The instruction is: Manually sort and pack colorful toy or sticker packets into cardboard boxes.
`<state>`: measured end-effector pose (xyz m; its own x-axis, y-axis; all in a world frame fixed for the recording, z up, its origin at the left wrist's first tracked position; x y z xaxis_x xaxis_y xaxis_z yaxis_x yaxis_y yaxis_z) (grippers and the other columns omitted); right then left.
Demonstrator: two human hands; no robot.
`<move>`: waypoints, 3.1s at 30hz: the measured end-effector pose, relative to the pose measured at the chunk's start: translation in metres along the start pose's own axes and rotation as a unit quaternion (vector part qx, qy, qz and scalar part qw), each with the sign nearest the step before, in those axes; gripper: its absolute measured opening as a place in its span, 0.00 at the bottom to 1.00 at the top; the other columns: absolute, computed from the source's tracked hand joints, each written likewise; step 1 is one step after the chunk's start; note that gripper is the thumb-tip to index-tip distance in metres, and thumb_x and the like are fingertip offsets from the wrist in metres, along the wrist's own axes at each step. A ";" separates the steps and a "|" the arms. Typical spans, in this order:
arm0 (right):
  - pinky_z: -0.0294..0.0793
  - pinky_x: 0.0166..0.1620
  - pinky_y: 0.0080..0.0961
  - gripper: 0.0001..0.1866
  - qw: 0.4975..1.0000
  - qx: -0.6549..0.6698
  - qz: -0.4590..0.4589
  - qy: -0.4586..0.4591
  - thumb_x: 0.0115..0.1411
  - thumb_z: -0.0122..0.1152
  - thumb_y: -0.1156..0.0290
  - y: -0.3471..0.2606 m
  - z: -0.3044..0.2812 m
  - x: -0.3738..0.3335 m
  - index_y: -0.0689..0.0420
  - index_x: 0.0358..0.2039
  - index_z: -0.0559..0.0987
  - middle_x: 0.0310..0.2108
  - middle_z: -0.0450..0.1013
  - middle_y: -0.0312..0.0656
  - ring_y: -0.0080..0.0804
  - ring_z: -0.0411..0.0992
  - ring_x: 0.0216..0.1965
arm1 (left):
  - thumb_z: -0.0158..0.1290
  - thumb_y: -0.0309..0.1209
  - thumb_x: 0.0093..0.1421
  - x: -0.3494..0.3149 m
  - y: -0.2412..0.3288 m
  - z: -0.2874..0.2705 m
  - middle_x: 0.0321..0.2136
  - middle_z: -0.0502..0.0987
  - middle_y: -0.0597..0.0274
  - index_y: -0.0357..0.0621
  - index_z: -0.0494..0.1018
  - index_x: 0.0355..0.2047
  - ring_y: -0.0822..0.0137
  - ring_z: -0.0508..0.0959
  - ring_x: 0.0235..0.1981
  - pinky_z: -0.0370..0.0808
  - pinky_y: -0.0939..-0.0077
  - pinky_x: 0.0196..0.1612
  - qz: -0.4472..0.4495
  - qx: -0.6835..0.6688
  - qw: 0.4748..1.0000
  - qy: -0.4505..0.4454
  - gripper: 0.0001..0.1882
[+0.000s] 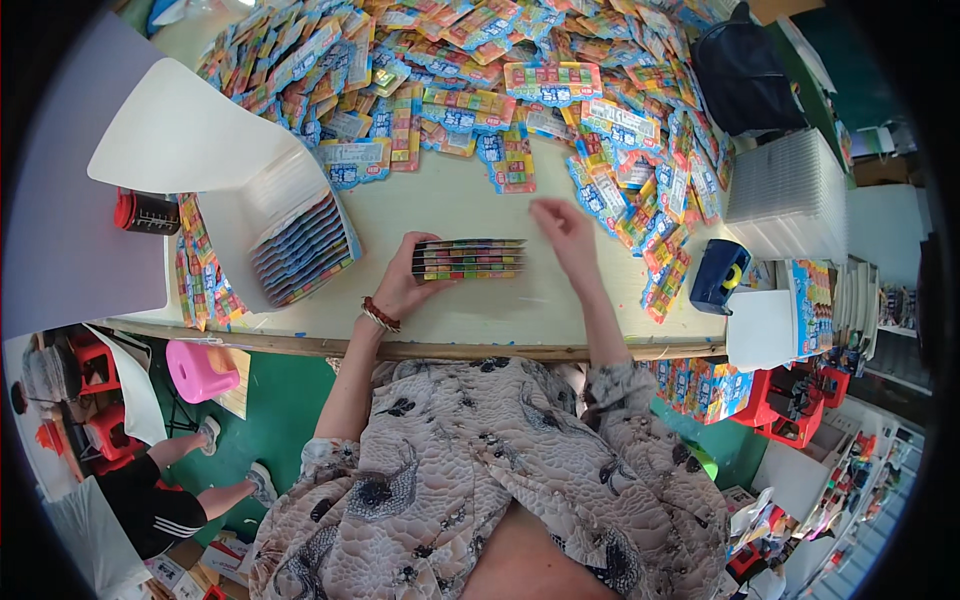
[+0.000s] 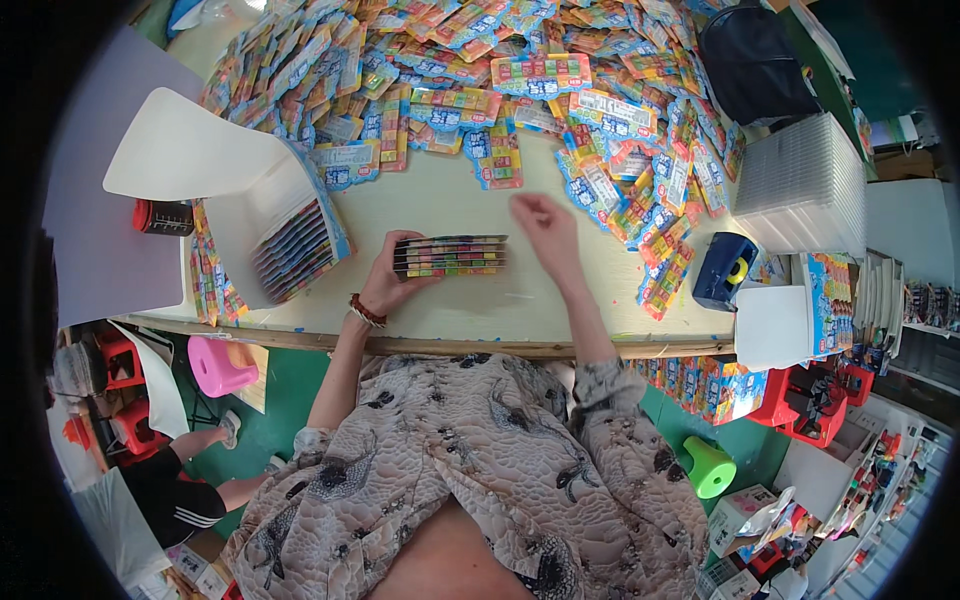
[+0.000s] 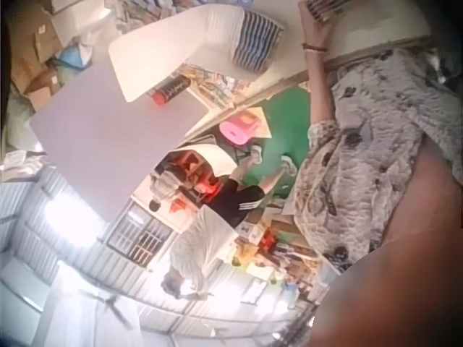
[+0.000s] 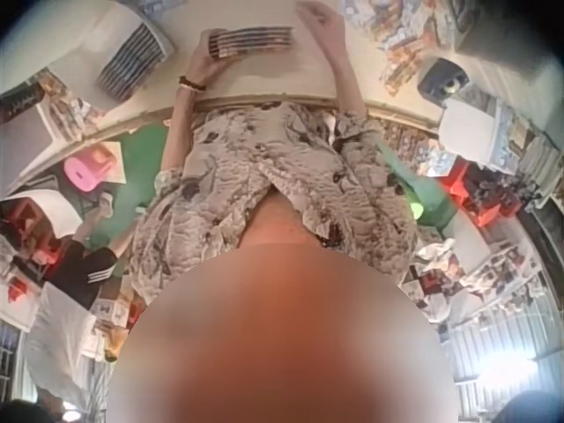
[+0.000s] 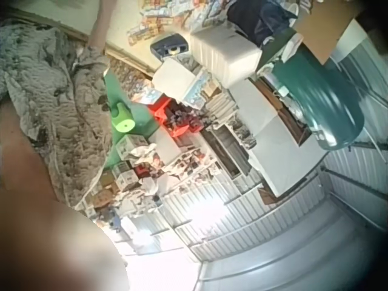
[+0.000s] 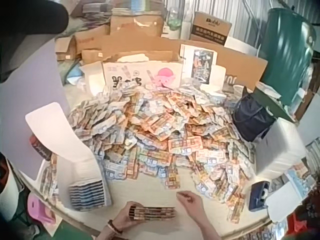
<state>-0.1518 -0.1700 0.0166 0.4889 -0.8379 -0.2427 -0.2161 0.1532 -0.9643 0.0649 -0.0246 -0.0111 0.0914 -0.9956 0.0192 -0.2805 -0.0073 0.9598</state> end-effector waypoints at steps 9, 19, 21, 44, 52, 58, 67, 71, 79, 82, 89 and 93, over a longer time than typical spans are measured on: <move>0.68 0.48 0.38 0.09 0.853 -0.282 -0.324 0.296 0.54 0.62 0.70 -0.064 -0.055 0.111 0.59 0.35 0.79 0.35 0.75 0.47 0.46 0.70 0.41 | 0.66 0.25 0.48 -0.004 0.000 0.002 0.39 0.74 0.61 0.41 0.58 0.48 0.71 0.75 0.41 0.74 0.76 0.45 -0.004 -0.023 1.000 0.004 0.32; 0.60 0.56 0.47 0.38 0.863 -0.464 -0.101 0.170 0.42 0.69 0.44 -0.105 -0.095 0.187 0.53 0.50 0.72 0.52 0.66 0.45 0.44 0.62 0.56 | 0.65 0.23 0.47 -0.002 -0.004 0.003 0.40 0.71 0.63 0.42 0.58 0.47 0.72 0.74 0.42 0.74 0.78 0.45 -0.016 -0.045 0.999 -0.004 0.31; 0.60 0.55 0.49 0.39 0.842 -0.481 -0.028 0.243 0.41 0.70 0.43 -0.091 -0.103 0.202 0.56 0.47 0.73 0.50 0.68 0.47 0.46 0.62 0.56 | 0.65 0.22 0.47 -0.001 -0.002 0.005 0.40 0.71 0.63 0.42 0.58 0.47 0.73 0.74 0.42 0.74 0.78 0.45 -0.014 -0.040 0.999 -0.004 0.31; 0.73 0.39 0.40 0.20 0.678 -0.669 -0.261 0.157 0.52 0.61 0.72 -0.122 -0.130 0.127 0.54 0.47 0.72 0.37 0.76 0.46 0.46 0.74 0.41 | 0.65 0.23 0.47 -0.001 -0.004 0.004 0.42 0.70 0.62 0.42 0.58 0.47 0.73 0.73 0.43 0.74 0.79 0.46 -0.041 -0.062 0.997 -0.013 0.31; 0.66 0.55 0.39 0.39 0.746 -0.624 -0.233 0.008 0.51 0.65 0.62 -0.076 -0.154 0.117 0.48 0.62 0.60 0.56 0.64 0.47 0.47 0.62 0.57 | 0.65 0.24 0.48 -0.002 -0.002 0.004 0.40 0.71 0.63 0.41 0.58 0.47 0.74 0.73 0.43 0.74 0.79 0.45 -0.035 -0.069 0.997 -0.005 0.31; 0.62 0.60 0.38 0.38 0.743 -0.626 -0.236 0.004 0.52 0.60 0.72 -0.064 -0.158 0.106 0.49 0.63 0.58 0.61 0.58 0.45 0.45 0.59 0.59 | 0.65 0.23 0.48 -0.002 -0.002 0.004 0.39 0.71 0.63 0.42 0.59 0.47 0.74 0.74 0.42 0.74 0.79 0.45 -0.035 -0.091 0.995 -0.002 0.31; 0.65 0.54 0.38 0.32 0.674 -0.647 -0.318 0.161 0.51 0.51 0.82 -0.051 -0.176 0.113 0.52 0.59 0.64 0.55 0.66 0.44 0.43 0.64 0.56 | 0.65 0.23 0.48 -0.003 -0.003 0.003 0.41 0.71 0.63 0.42 0.58 0.48 0.73 0.73 0.43 0.74 0.79 0.46 -0.020 -0.085 0.996 -0.010 0.31; 0.70 0.46 0.40 0.30 0.683 -0.602 -0.374 0.175 0.49 0.49 0.84 -0.102 -0.136 0.086 0.51 0.55 0.68 0.45 0.73 0.44 0.44 0.71 0.46 | 0.64 0.22 0.48 -0.001 -0.001 0.003 0.45 0.68 0.61 0.43 0.58 0.48 0.73 0.73 0.45 0.73 0.78 0.48 0.001 -0.065 0.998 -0.003 0.31; 0.72 0.38 0.41 0.26 0.796 -0.520 -0.286 0.121 0.52 0.50 0.84 -0.076 -0.123 0.083 0.51 0.52 0.71 0.37 0.75 0.48 0.49 0.73 0.35 | 0.65 0.21 0.47 -0.001 0.002 0.005 0.48 0.67 0.59 0.42 0.58 0.48 0.72 0.72 0.47 0.73 0.77 0.49 0.004 -0.094 0.996 -0.011 0.31; 0.73 0.36 0.41 0.22 0.789 -0.517 -0.293 0.155 0.54 0.51 0.82 -0.079 -0.131 0.074 0.50 0.50 0.73 0.36 0.75 0.48 0.48 0.74 0.34 | 0.65 0.21 0.47 -0.002 0.002 0.005 0.48 0.67 0.59 0.42 0.58 0.48 0.72 0.72 0.47 0.73 0.77 0.49 0.007 -0.092 0.996 -0.006 0.32; 0.65 0.56 0.44 0.26 0.800 -0.571 -0.178 0.038 0.54 0.58 0.72 -0.054 -0.136 0.028 0.50 0.55 0.69 0.50 0.71 0.46 0.43 0.69 0.52 | 0.65 0.21 0.47 -0.002 -0.003 0.005 0.47 0.67 0.61 0.42 0.58 0.48 0.72 0.72 0.46 0.73 0.78 0.48 -0.010 -0.100 0.995 -0.004 0.32; 0.68 0.55 0.40 0.33 0.705 -0.636 -0.283 0.133 0.50 0.55 0.80 -0.024 -0.128 0.011 0.54 0.59 0.62 0.53 0.66 0.53 0.45 0.67 0.54 | 0.65 0.21 0.47 -0.002 -0.003 0.005 0.48 0.67 0.61 0.42 0.58 0.48 0.72 0.72 0.46 0.73 0.78 0.48 0.000 -0.098 0.995 -0.001 0.32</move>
<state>-0.2492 -0.2502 0.0503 0.6618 -0.6706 0.3351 -0.7162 -0.6977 0.0181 0.0607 -0.0229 -0.0157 0.0896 -0.9958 0.0194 -0.0896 0.0113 0.9959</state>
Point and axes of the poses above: each hand's wrist, its own x-axis towards the middle knuckle, its own z-axis out of the palm, y = z × x, the point moved 2 cm from there along x, towards the middle knuckle
